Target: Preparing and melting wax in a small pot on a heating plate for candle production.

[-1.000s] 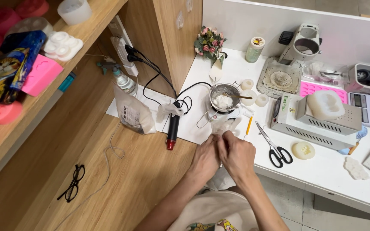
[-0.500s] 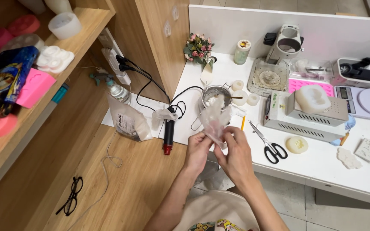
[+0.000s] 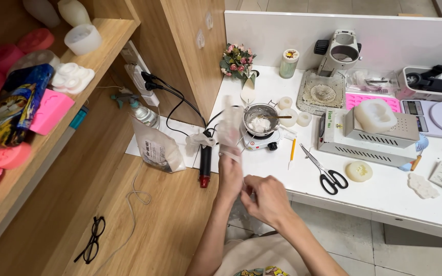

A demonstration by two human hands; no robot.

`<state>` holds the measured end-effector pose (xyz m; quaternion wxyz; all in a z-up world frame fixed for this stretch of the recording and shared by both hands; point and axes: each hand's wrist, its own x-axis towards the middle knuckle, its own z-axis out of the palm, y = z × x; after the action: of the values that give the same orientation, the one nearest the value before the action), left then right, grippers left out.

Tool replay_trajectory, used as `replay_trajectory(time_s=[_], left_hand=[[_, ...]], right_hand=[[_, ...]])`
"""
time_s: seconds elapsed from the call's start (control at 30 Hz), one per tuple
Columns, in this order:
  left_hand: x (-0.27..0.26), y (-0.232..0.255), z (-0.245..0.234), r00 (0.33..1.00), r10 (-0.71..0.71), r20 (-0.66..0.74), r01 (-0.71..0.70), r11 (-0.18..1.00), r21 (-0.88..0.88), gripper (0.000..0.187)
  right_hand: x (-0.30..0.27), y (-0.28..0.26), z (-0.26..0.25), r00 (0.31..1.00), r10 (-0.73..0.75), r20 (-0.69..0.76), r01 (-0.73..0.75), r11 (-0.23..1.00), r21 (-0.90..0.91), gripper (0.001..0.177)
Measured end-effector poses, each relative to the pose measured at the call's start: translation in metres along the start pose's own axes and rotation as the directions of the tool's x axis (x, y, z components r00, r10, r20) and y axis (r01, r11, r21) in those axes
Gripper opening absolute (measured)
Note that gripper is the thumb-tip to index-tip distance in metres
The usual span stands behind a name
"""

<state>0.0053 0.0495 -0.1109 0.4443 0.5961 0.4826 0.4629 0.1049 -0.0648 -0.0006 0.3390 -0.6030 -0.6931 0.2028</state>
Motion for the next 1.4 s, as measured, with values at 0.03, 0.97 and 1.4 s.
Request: replay_trajectory(time_s=[0.03, 0.97, 1.4], left_hand=[[-0.001, 0.019, -0.006, 1.000, 0.000, 0.000, 0.000, 1.000, 0.000, 0.026], [0.006, 0.087, -0.018, 0.894, 0.083, 0.440, 0.203, 0.800, -0.564, 0.054], [-0.012, 0.059, -0.031, 0.998, 0.039, 0.043, 0.020, 0.461, -0.887, 0.054]], right_hand=[[0.000, -0.005, -0.006, 1.000, 0.000, 0.000, 0.000, 1.000, 0.000, 0.007], [0.007, -0.026, -0.040, 0.966, -0.149, -0.213, 0.145, 0.989, -0.034, 0.013], [0.031, -0.014, -0.016, 0.986, -0.162, -0.047, 0.146, 0.957, -0.252, 0.013]])
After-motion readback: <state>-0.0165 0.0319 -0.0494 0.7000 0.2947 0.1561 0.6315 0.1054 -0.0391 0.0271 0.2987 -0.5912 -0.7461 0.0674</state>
